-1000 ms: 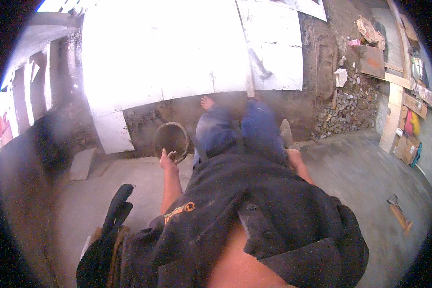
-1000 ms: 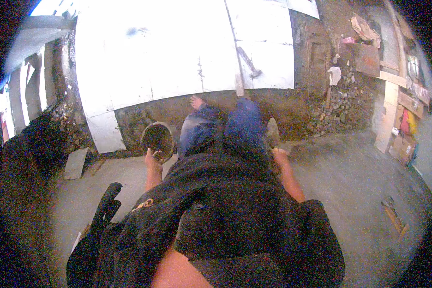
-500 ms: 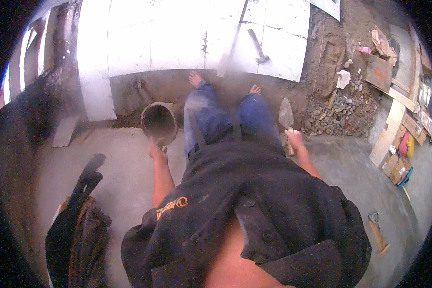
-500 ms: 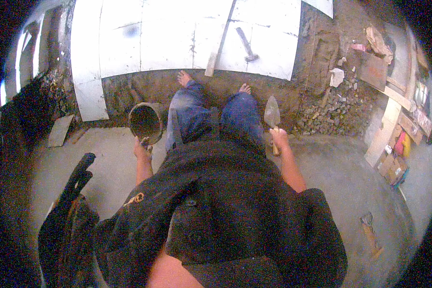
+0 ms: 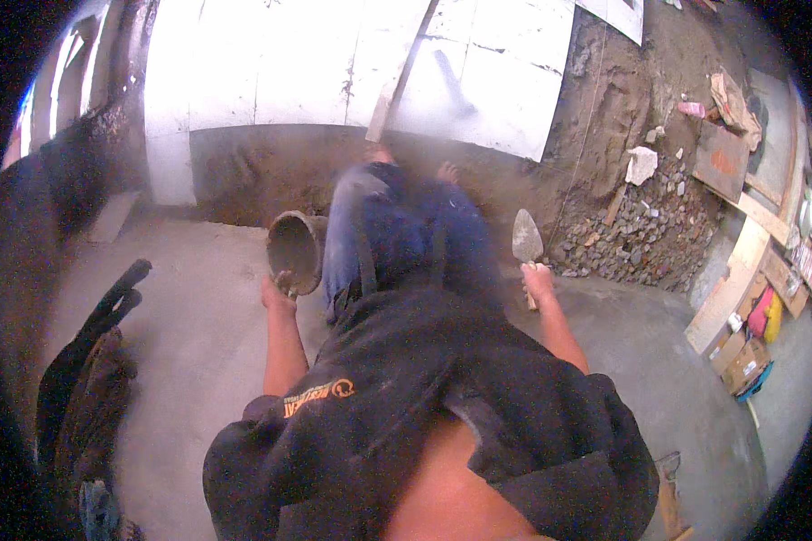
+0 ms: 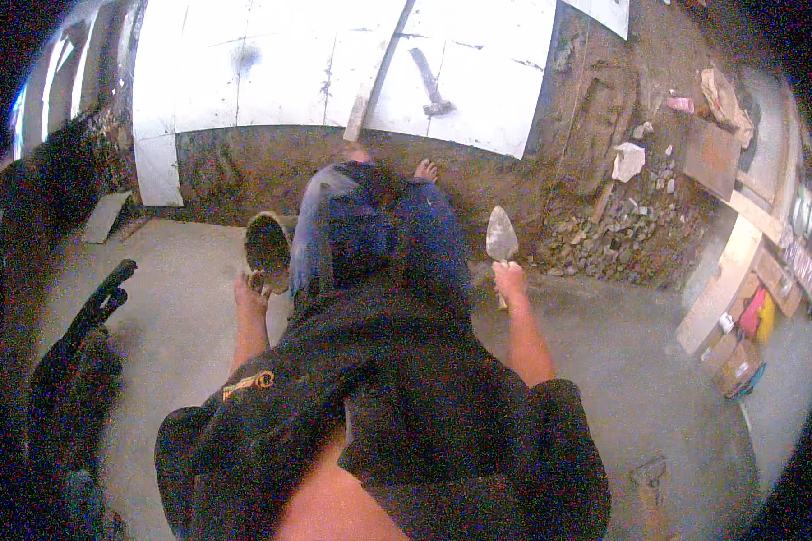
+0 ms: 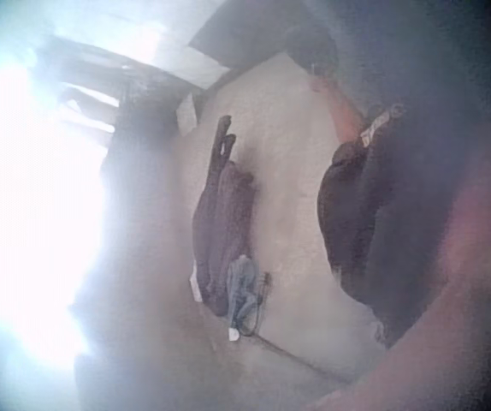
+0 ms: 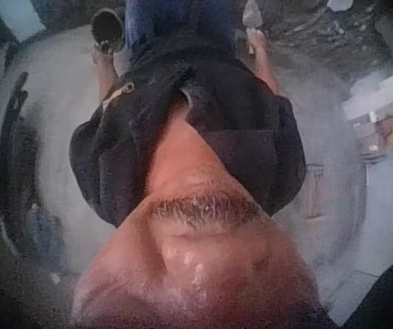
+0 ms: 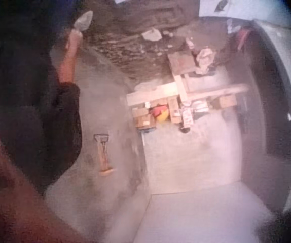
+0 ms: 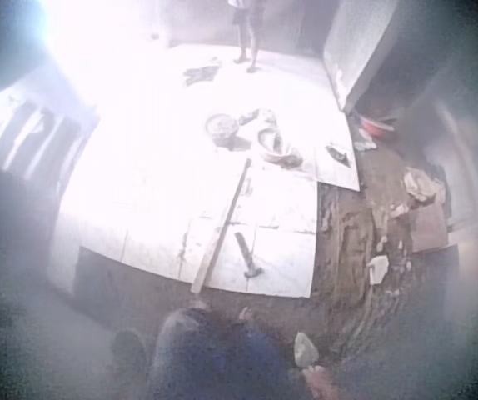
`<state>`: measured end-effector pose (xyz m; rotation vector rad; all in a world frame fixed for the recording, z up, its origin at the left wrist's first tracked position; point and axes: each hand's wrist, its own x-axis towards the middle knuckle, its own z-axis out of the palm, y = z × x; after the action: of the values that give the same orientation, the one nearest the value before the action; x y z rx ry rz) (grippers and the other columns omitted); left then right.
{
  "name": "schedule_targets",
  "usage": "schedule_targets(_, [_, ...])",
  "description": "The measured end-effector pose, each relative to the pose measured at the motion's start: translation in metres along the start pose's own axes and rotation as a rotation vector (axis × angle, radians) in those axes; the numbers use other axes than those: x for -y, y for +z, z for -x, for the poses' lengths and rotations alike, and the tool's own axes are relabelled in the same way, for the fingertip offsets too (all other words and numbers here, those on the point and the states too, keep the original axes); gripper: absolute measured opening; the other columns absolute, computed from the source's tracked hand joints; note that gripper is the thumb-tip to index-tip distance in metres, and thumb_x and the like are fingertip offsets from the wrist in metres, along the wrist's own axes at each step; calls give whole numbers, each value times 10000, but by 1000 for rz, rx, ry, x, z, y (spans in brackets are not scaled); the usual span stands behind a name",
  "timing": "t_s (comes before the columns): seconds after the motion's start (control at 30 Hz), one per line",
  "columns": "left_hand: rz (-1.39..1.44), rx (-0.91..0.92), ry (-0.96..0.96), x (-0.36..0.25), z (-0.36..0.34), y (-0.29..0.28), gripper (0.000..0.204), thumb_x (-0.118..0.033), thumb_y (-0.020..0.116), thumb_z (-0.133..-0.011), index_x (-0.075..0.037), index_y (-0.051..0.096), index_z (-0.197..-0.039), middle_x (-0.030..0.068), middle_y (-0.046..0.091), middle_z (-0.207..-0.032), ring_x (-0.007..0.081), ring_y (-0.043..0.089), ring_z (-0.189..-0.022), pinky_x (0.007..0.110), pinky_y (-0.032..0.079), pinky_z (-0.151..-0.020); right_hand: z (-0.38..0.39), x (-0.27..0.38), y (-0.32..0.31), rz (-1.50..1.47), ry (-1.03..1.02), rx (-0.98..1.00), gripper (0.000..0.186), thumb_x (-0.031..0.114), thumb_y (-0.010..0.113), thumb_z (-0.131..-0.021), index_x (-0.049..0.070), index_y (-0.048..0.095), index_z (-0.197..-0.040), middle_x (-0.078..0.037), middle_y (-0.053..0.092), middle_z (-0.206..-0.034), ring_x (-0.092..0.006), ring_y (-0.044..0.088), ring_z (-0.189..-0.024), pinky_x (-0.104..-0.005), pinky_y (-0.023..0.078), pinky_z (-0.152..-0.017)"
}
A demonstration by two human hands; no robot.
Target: The person spreads cement on the floor using a trowel, places a large white tile, and taps it into place with a hammer. They then spread more cement and continue the process.
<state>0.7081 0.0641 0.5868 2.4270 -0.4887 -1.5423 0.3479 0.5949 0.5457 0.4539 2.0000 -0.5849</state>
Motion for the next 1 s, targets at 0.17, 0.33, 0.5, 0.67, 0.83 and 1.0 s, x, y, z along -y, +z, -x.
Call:
schedule_targets(0.17, [-70,-6,-49,62,18,23,291,-440,516,-918,-169,588,-996,5,663,-823,161,629,-766,388,399,-695,-17,83,-45,173,-93,-22,296,261,640,-802,-3,534,-884,-159,609,-823,-235,638,-618,-385,524,-535])
schedule_targets(0.33, [-167,-94,-186,105,3,42,324,-413,583,-892,-133,566,-1055,45,655,-832,208,640,-808,362,409,-632,-113,191,-56,688,-317,-70,346,337,513,-890,57,570,-1086,-236,640,-1017,-429,612,-946,-506,487,-834])
schedule_targets(0.5, [-301,88,-92,160,-30,14,368,-386,597,-890,-104,566,-1124,93,663,-898,274,636,-812,447,452,-662,-257,315,-32,835,-353,-105,386,273,447,-901,55,532,-1208,-265,638,-1063,-433,608,-1017,-516,486,-881])
schedule_targets(0.67, [-1171,-20,443,201,-29,3,367,-370,610,-903,-30,636,-1040,84,612,-758,206,584,-694,363,471,-658,-385,406,11,1053,-522,-178,305,172,445,-884,16,623,-1076,-256,660,-1020,-398,640,-993,-488,503,-886])
schedule_targets(0.83, [-766,-217,-70,217,16,11,389,-377,590,-917,-15,677,-1029,44,621,-750,149,542,-652,317,455,-647,-452,443,17,1169,-547,-237,285,143,462,-876,31,660,-1049,-235,659,-1072,-356,653,-1010,-451,529,-861])
schedule_targets(1.0, [-812,-97,-82,243,22,2,426,-339,584,-929,35,655,-1121,92,667,-873,166,575,-759,314,470,-701,-481,447,5,1256,-609,-199,323,139,409,-901,36,579,-1155,-227,654,-1057,-363,639,-1016,-474,506,-873])
